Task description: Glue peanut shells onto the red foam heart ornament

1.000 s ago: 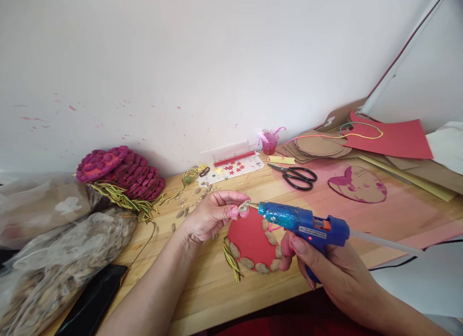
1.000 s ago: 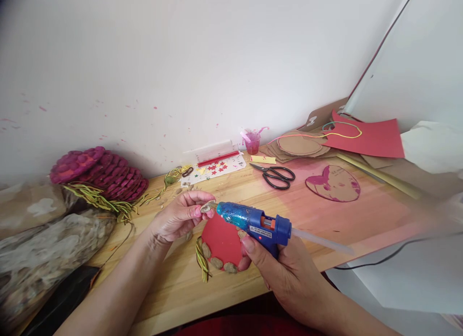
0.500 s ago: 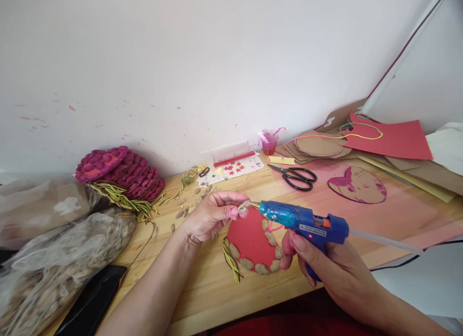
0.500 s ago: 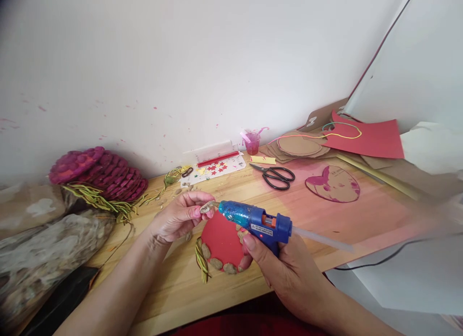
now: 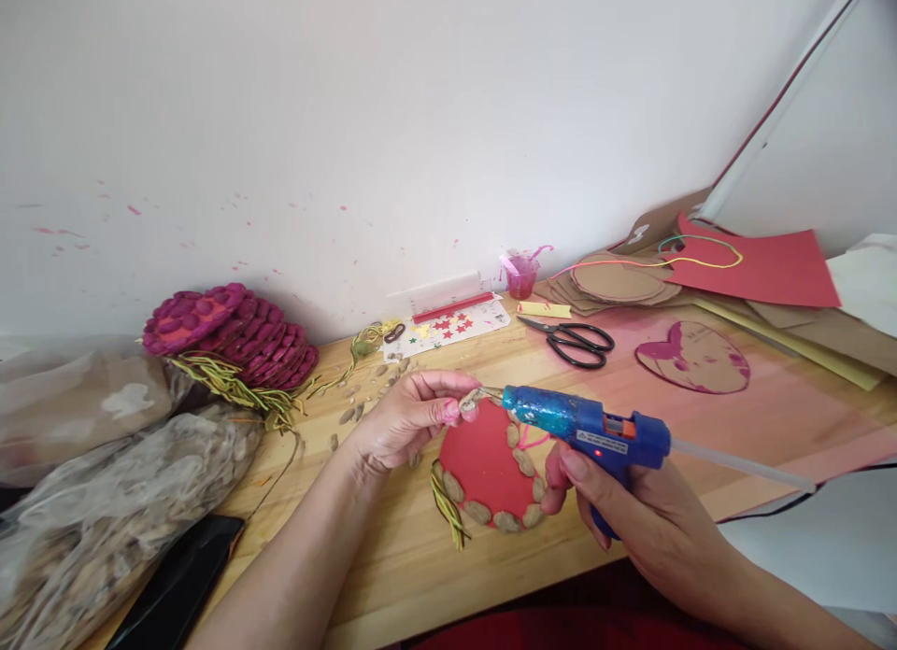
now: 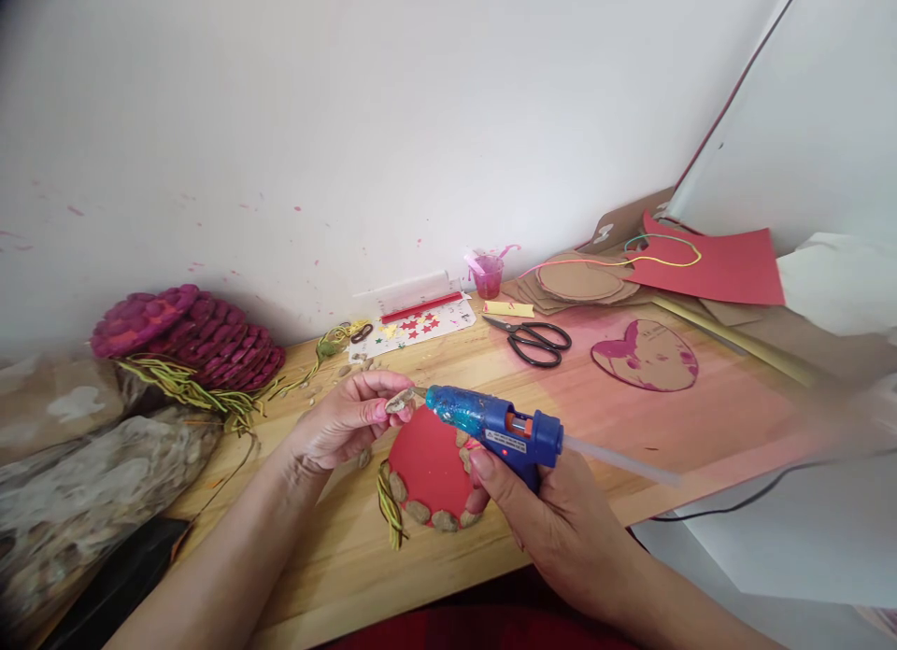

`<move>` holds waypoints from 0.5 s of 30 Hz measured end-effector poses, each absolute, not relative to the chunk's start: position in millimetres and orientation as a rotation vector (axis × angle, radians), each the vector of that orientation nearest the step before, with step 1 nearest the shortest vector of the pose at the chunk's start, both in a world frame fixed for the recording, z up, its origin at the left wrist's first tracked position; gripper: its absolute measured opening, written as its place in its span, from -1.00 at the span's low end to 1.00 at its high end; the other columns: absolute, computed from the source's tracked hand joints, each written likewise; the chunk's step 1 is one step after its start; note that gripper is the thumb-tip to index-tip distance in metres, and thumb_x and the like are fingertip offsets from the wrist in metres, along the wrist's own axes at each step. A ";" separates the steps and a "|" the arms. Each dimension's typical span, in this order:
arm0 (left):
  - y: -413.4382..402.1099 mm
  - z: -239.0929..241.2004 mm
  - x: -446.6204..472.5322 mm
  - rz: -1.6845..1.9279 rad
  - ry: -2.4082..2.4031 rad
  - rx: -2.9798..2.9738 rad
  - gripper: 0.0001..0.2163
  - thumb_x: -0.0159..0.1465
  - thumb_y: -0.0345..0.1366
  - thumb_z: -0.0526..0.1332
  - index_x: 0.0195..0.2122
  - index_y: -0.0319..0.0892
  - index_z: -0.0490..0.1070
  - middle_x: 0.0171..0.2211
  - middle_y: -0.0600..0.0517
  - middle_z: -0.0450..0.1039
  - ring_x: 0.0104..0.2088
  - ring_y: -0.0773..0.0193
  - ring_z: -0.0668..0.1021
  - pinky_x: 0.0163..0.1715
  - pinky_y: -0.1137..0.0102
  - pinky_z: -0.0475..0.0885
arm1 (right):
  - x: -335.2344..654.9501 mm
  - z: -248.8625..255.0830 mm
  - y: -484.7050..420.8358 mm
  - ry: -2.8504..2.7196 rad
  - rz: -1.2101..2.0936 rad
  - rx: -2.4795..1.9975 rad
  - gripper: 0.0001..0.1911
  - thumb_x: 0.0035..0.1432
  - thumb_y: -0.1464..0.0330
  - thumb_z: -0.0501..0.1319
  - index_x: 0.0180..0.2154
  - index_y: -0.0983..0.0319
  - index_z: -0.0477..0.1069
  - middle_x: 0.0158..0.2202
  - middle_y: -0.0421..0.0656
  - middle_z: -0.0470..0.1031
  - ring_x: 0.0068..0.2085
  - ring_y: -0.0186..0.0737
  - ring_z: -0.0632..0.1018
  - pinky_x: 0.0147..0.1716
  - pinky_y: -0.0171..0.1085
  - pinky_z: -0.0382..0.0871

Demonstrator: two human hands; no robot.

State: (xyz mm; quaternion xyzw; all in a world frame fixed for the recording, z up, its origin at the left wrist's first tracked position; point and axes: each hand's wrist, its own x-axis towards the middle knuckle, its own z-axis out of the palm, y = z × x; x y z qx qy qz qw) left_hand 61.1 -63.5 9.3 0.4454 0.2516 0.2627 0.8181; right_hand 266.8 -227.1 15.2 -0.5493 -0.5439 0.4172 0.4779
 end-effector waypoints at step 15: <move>-61.6 3.4 58.7 0.586 0.543 0.930 -0.62 -0.13 -0.33 0.60 -0.25 -0.17 0.65 -0.44 0.04 0.60 -0.46 0.42 0.60 -0.37 0.57 0.47 | 264.0 10.3 -239.7 -1.348 1.105 -1.294 -0.74 0.39 0.15 0.06 -0.27 0.08 0.43 -0.37 -0.25 0.56 -0.54 -0.36 0.40 -0.59 -0.36 0.37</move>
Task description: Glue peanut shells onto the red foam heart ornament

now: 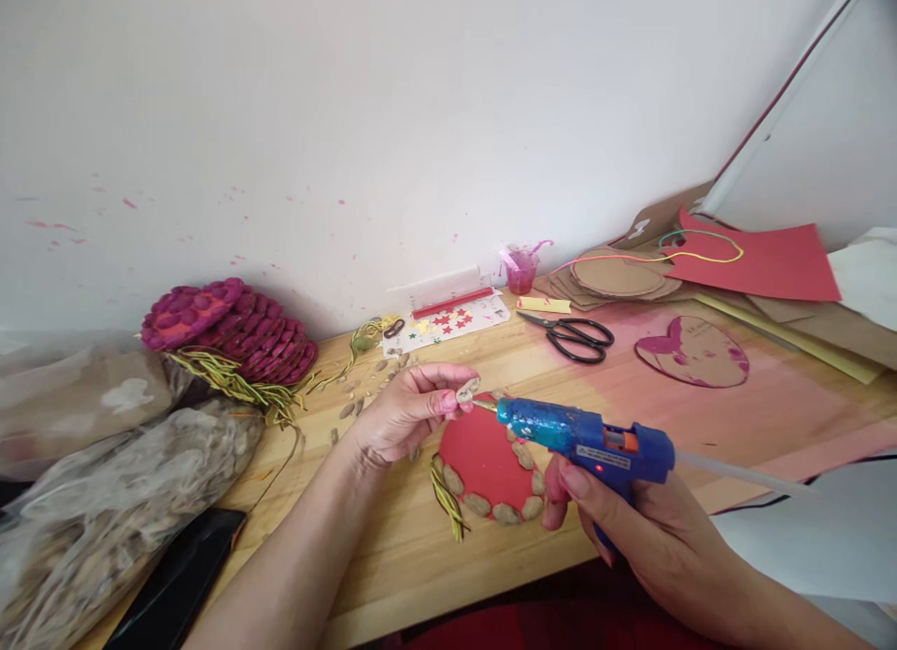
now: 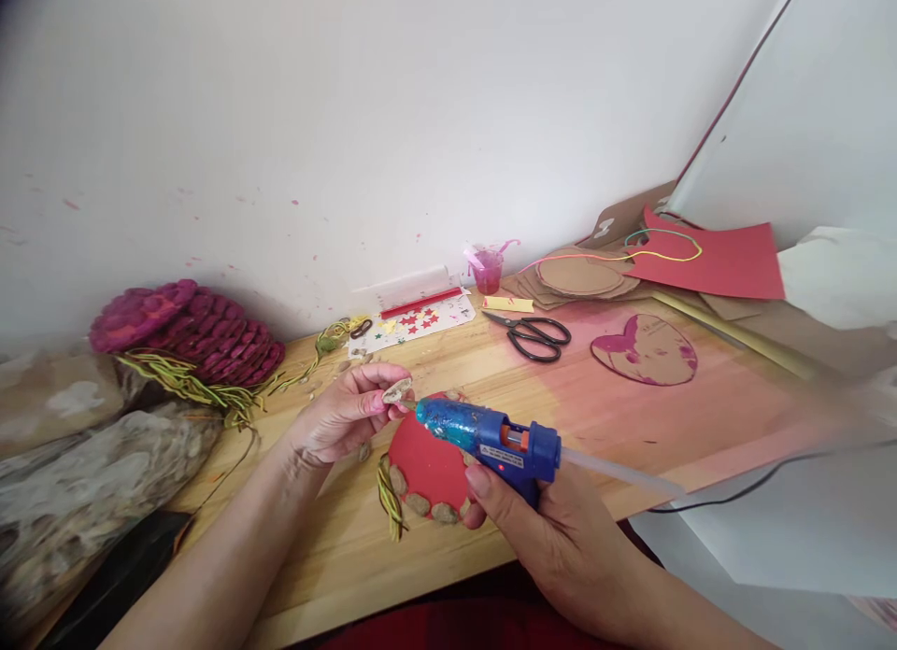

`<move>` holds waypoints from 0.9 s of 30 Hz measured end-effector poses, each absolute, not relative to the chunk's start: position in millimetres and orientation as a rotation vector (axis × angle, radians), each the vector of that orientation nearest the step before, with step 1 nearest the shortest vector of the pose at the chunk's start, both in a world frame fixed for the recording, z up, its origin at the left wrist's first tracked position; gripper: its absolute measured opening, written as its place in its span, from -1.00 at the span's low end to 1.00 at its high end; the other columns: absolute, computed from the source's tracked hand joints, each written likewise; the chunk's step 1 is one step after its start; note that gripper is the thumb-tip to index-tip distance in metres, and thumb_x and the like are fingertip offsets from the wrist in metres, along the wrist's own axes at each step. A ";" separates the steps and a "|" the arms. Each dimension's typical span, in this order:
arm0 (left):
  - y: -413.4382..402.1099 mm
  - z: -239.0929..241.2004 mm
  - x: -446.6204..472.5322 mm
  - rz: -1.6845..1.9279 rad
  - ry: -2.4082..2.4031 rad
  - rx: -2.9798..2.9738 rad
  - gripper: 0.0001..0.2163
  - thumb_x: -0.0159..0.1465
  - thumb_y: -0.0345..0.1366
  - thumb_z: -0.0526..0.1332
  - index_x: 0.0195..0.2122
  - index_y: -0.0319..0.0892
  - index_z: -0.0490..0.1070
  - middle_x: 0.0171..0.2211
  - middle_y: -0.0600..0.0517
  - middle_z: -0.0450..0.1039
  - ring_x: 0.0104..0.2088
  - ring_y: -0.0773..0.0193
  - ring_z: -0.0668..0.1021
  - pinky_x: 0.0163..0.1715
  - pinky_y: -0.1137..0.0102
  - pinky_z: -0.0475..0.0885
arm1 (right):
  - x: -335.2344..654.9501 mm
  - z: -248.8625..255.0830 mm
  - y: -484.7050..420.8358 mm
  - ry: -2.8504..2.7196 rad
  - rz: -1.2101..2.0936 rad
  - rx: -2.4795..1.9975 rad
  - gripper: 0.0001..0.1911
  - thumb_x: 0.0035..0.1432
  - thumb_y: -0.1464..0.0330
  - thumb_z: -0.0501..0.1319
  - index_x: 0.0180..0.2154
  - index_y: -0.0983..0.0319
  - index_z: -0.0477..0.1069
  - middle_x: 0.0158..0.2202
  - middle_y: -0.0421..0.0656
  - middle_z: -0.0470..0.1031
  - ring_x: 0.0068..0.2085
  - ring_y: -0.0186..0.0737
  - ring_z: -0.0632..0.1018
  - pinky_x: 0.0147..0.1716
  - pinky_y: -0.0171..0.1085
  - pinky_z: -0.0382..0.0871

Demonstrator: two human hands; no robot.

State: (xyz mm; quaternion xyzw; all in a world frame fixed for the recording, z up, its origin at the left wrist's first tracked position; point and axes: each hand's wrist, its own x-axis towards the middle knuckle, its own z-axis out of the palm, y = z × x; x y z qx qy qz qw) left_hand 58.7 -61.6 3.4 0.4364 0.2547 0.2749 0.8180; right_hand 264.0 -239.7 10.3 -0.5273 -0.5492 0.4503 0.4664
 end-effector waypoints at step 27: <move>-63.7 7.4 60.3 0.581 0.542 0.918 -0.64 -0.13 -0.35 0.60 -0.28 -0.20 0.65 -0.43 0.03 0.61 -0.49 0.42 0.59 -0.38 0.56 0.48 | 264.6 9.8 -238.1 -1.439 1.012 -1.367 -0.70 0.39 0.17 0.06 -0.31 0.11 0.46 -0.38 -0.24 0.55 -0.53 -0.37 0.40 -0.57 -0.34 0.34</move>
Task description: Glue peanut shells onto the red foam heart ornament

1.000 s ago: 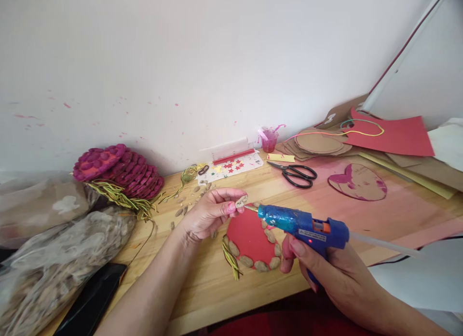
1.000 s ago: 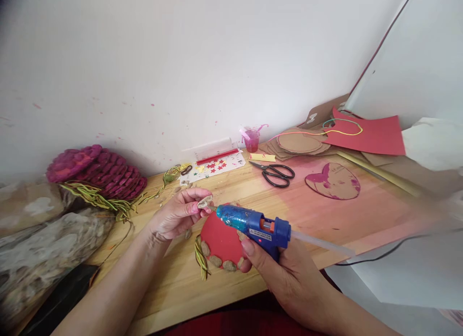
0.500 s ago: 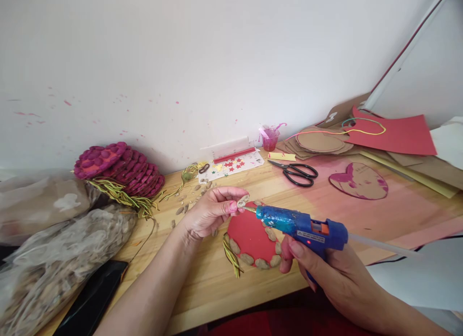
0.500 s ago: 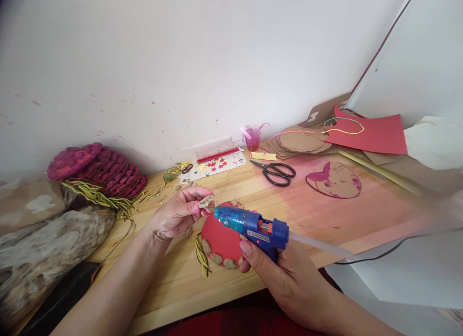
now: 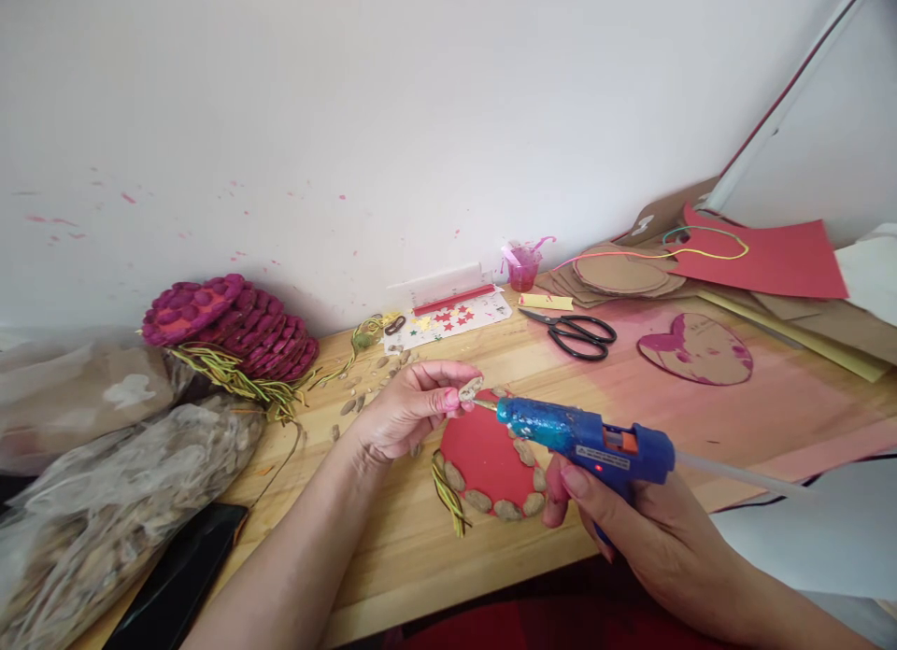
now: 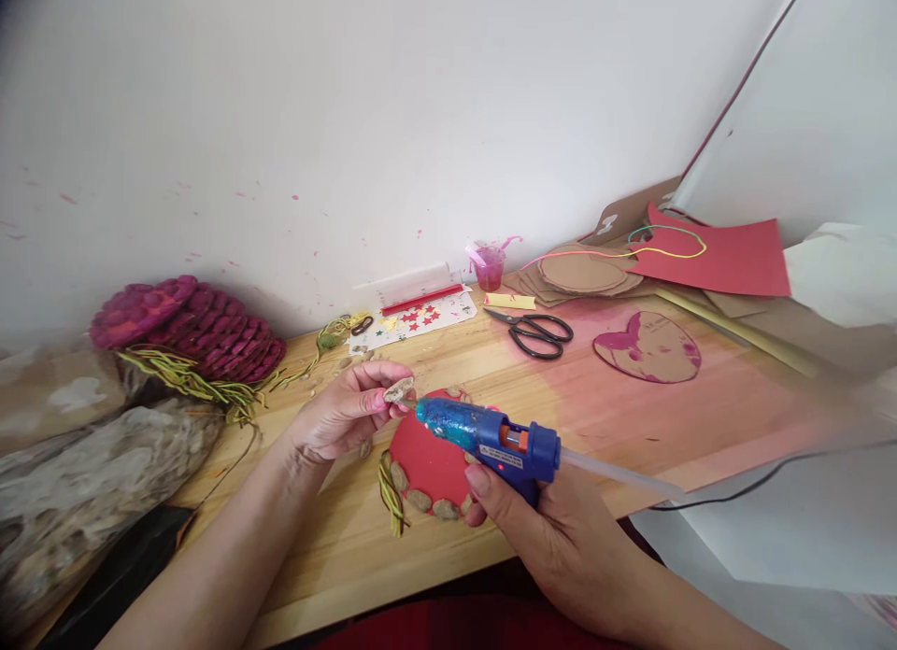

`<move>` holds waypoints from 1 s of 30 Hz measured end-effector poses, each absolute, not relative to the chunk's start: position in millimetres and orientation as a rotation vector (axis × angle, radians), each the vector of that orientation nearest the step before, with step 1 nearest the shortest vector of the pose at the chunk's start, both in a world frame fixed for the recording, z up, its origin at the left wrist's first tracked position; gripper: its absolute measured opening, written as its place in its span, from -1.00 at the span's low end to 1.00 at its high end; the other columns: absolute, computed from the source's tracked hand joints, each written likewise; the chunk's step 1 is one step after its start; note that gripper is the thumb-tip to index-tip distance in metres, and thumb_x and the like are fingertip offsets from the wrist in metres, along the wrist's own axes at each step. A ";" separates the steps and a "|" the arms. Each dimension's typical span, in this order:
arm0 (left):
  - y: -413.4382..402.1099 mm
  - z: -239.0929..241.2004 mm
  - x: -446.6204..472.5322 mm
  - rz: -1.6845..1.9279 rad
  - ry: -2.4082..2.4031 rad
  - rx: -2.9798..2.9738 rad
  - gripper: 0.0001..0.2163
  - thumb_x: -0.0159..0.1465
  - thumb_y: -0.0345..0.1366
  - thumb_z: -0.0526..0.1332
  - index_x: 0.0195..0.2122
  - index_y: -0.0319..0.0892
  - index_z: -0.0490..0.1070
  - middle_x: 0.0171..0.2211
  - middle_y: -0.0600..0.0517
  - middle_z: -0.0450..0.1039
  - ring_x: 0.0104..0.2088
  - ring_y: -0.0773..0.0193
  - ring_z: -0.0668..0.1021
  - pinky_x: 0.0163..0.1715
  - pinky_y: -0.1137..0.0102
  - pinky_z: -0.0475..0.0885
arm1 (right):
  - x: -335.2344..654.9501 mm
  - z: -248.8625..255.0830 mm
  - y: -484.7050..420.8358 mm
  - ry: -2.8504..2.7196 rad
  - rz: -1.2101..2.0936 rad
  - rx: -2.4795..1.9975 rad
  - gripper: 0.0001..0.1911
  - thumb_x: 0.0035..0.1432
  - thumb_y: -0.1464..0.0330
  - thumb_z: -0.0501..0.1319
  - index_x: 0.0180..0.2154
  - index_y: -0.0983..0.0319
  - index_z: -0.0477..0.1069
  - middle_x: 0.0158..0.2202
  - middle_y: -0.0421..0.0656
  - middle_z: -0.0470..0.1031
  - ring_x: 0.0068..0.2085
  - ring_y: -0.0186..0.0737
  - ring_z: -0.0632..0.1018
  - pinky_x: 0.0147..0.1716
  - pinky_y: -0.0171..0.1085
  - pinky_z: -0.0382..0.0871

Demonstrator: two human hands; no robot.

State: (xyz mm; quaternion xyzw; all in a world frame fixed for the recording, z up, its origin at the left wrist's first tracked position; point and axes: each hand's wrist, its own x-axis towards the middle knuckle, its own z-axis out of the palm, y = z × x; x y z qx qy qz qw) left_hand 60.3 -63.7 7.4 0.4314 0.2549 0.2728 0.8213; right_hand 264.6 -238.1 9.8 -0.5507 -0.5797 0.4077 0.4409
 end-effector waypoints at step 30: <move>-63.7 6.5 59.2 0.568 0.562 0.950 -0.63 -0.12 -0.29 0.60 -0.25 -0.19 0.65 -0.47 0.02 0.59 -0.46 0.41 0.58 -0.38 0.55 0.43 | 267.6 13.2 -234.0 -1.413 0.952 -1.383 -0.63 0.38 0.14 0.06 -0.40 0.10 0.48 -0.40 -0.24 0.51 -0.52 -0.32 0.40 -0.56 -0.31 0.32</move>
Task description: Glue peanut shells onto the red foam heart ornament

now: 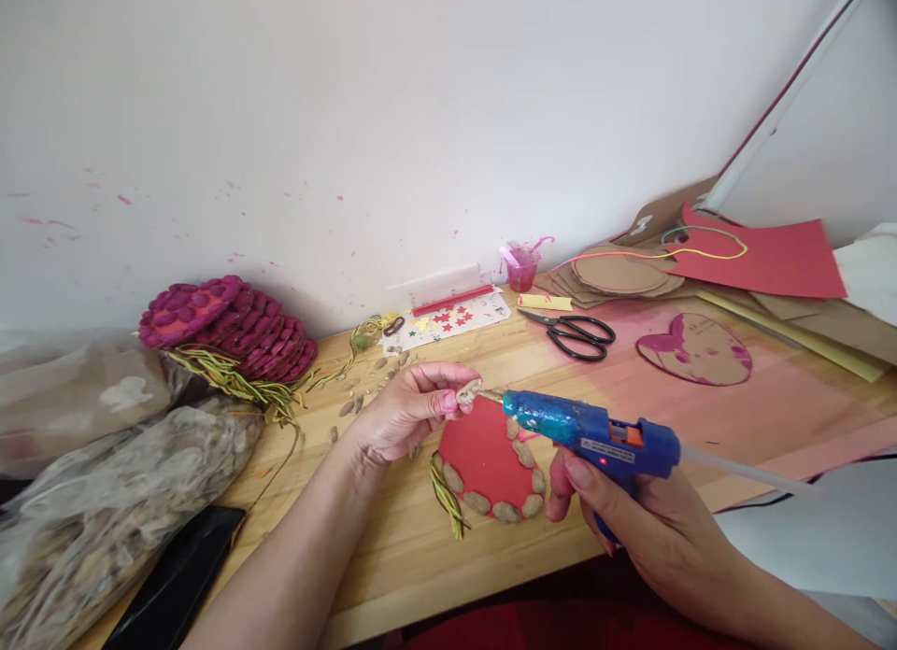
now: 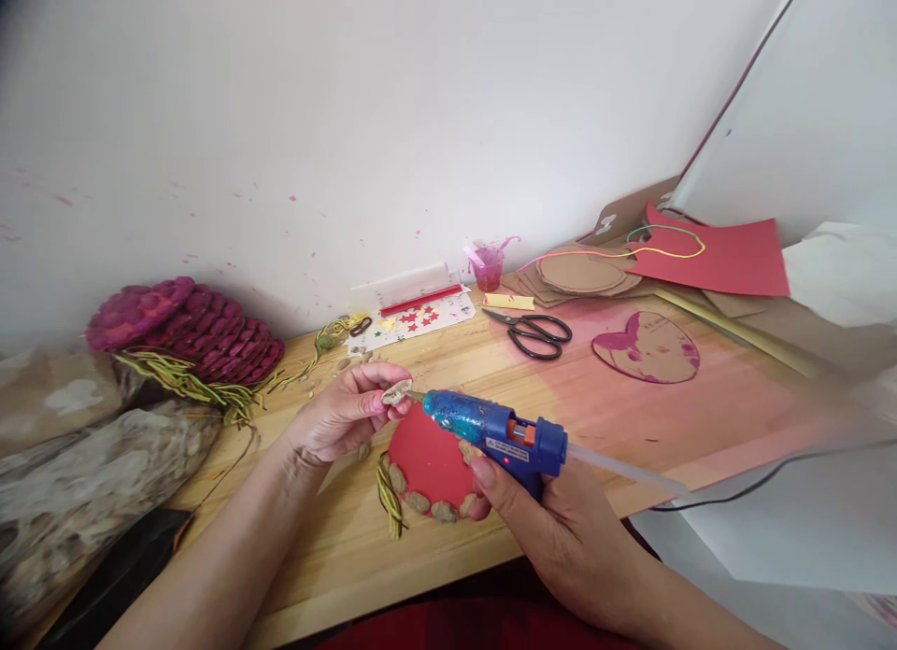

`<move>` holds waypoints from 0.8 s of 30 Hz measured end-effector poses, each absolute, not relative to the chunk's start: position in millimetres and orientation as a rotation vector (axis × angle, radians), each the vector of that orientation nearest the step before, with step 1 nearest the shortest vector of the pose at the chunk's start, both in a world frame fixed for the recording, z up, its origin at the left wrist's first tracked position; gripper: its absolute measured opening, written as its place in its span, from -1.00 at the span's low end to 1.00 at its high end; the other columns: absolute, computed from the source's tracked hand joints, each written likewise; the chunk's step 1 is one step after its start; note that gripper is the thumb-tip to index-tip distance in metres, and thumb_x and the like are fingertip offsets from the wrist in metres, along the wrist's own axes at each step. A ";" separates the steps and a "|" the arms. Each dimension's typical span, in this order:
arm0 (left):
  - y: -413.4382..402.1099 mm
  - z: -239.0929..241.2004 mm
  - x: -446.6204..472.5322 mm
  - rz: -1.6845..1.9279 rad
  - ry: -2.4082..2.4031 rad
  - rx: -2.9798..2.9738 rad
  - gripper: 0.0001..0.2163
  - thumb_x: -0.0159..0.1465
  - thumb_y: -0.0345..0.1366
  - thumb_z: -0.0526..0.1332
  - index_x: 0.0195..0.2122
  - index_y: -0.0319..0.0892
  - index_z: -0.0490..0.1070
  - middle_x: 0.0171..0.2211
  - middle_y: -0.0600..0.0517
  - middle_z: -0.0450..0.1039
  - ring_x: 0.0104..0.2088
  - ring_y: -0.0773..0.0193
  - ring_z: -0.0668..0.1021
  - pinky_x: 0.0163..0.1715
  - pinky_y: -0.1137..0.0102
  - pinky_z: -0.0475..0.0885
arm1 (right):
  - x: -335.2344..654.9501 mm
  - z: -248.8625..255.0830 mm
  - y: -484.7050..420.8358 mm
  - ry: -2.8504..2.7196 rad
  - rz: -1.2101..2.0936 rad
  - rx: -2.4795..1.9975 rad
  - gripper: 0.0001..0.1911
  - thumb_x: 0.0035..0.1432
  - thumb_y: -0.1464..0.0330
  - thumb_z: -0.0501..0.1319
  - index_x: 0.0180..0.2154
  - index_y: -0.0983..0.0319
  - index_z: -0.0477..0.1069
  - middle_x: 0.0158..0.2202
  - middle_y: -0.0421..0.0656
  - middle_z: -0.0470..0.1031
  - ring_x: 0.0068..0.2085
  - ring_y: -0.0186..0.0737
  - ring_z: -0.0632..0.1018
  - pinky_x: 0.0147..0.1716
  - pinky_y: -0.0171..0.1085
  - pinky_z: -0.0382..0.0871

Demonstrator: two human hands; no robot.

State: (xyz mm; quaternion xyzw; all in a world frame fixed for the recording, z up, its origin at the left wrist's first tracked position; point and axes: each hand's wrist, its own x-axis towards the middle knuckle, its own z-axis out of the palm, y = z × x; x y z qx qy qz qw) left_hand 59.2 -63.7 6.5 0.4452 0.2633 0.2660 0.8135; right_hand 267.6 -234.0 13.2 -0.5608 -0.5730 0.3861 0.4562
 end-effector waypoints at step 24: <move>-54.9 15.6 60.2 0.569 0.656 1.370 -0.73 0.08 -0.29 0.49 -0.18 -0.22 0.62 -0.45 0.02 0.54 -0.46 0.39 0.52 -0.43 0.51 0.43 | 281.8 -2.1 -216.0 -0.940 1.212 -1.393 -0.63 0.28 0.01 0.16 -0.18 0.15 0.51 -0.34 -0.17 0.64 -0.55 -0.32 0.52 -0.56 -0.30 0.45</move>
